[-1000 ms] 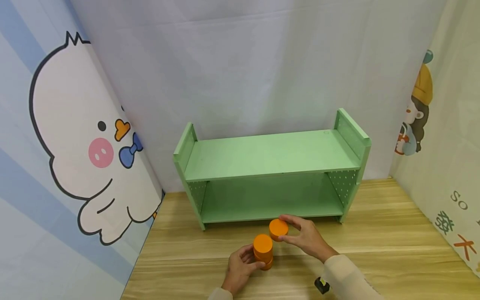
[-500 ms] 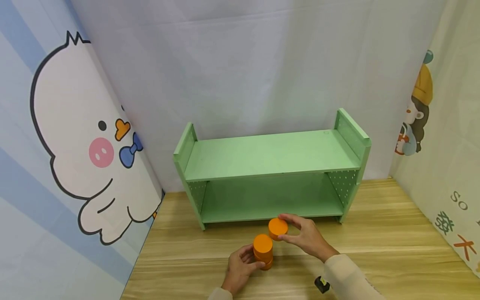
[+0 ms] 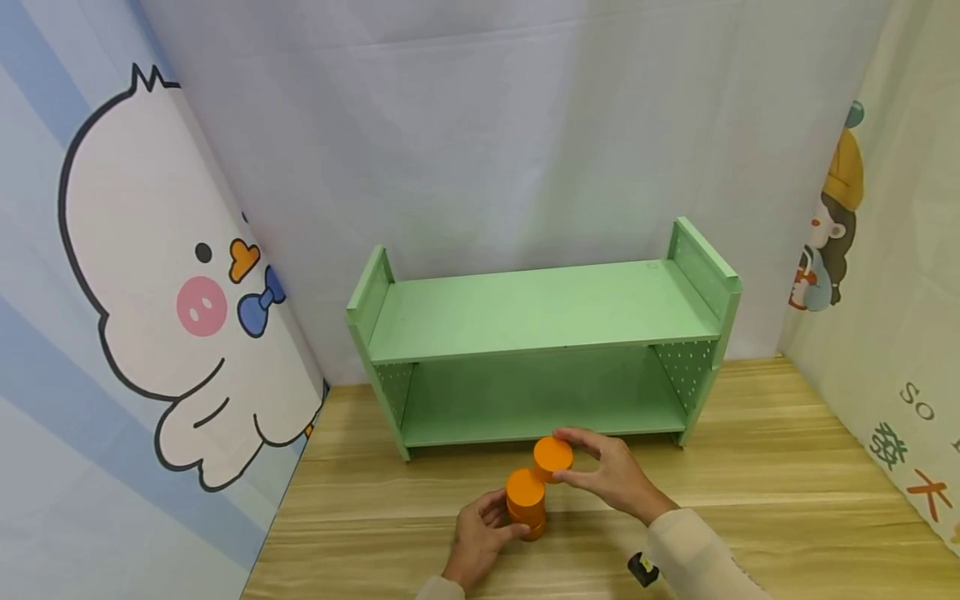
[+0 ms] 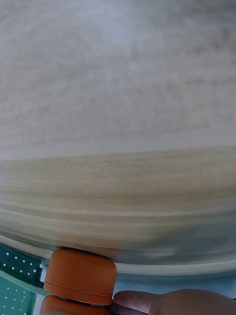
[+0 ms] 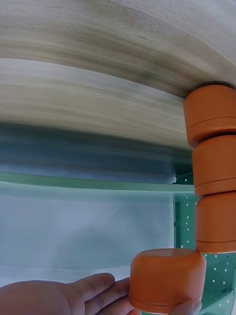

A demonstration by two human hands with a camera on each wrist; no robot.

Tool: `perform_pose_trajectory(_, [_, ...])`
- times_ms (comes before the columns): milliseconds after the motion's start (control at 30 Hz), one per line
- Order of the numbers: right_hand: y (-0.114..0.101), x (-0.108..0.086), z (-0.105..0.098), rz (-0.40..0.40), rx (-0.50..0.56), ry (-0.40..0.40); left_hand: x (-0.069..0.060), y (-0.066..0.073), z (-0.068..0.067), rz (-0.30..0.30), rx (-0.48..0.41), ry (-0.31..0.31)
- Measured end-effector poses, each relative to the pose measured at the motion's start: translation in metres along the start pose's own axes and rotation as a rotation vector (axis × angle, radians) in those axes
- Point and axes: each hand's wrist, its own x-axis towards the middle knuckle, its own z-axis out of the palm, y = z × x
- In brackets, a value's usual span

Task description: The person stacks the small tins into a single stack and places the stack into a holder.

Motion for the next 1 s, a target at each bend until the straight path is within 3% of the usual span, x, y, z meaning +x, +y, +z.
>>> perform_pose_trajectory(467, [-0.002,0.0,0.011,-0.032,0.019,-0.018,0.0,-0.004,-0.001,0.004,0.01,-0.006])
perform_pose_trajectory(1000, [-0.012,0.002,0.02,-0.014,0.076,-0.074,0.001,-0.005,-0.002,0.018,0.027,-0.016])
